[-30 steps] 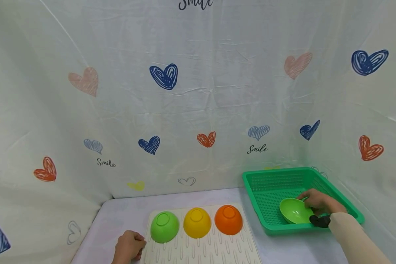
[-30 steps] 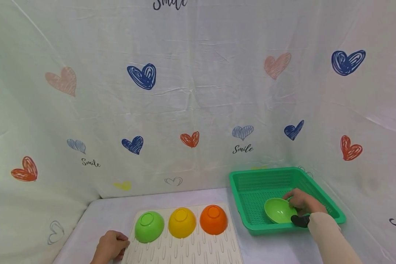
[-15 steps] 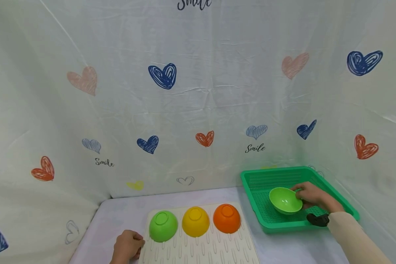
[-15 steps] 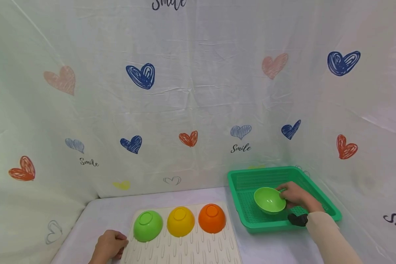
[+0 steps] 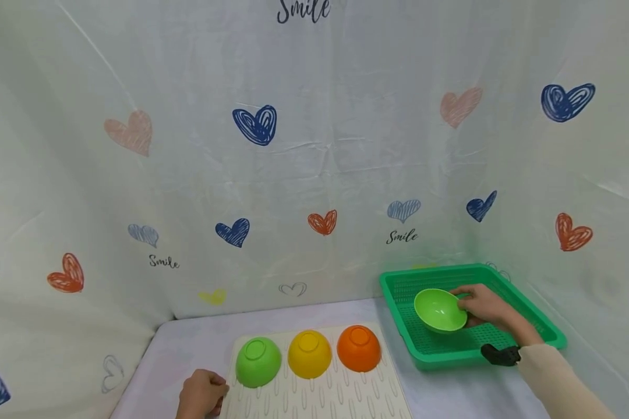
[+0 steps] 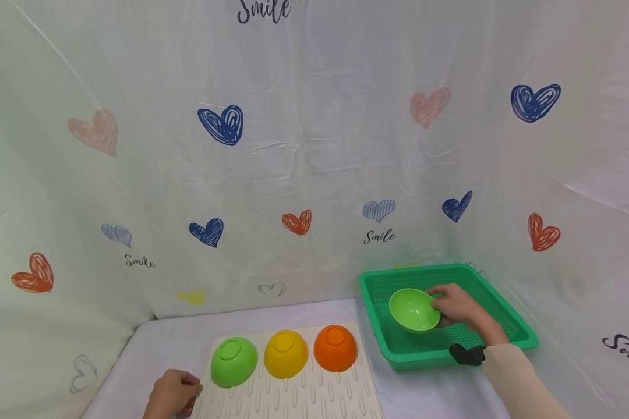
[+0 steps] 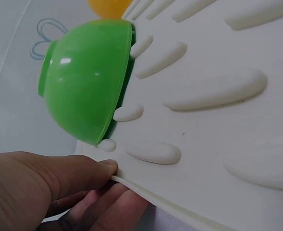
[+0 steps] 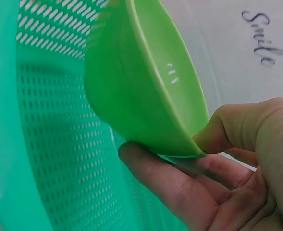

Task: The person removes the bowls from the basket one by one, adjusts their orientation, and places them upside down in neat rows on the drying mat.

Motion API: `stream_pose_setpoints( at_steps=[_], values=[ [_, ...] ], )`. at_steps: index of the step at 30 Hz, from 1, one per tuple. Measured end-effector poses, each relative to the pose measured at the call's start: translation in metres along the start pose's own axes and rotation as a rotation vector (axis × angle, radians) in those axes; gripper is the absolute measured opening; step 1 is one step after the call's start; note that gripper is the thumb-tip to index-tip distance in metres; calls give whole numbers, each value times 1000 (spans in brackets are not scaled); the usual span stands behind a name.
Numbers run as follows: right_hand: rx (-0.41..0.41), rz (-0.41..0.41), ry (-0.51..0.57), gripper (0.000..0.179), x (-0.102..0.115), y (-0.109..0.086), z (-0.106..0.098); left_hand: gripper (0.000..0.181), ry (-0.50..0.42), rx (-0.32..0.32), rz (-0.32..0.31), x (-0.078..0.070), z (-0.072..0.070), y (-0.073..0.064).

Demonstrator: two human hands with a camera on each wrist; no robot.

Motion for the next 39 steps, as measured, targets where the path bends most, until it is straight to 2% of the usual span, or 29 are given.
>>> stream_pose_setpoints(
  at_steps=[6, 12, 21, 33, 39],
  values=[
    [9, -51, 16, 51, 19, -4, 9, 8, -12, -2, -6, 2, -2, -2],
    [10, -56, 34, 50, 34, -9, 21, 8, -28, 4, -19, 4, -2, -3],
    [42, -117, 53, 49, 63, -11, 40, 9, -25, 7, -2, 6, 1, 5],
    [53, -158, 47, 42, 86, -10, 77, 9, -20, 2, -5, 6, -1, 3],
    [66, -165, 81, 40, 96, -15, 100, 9, -13, -3, -5, 4, 0, 3]
  ],
)
Point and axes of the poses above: each hand's wrist, its own y-axis towards the middle knuckle, its own z-axis out of the palm, x = y × z, the point moved 8 cm from there along y, towards the middle knuckle, and after that the axes turned 1 degree about z, right-handed, at the moved point
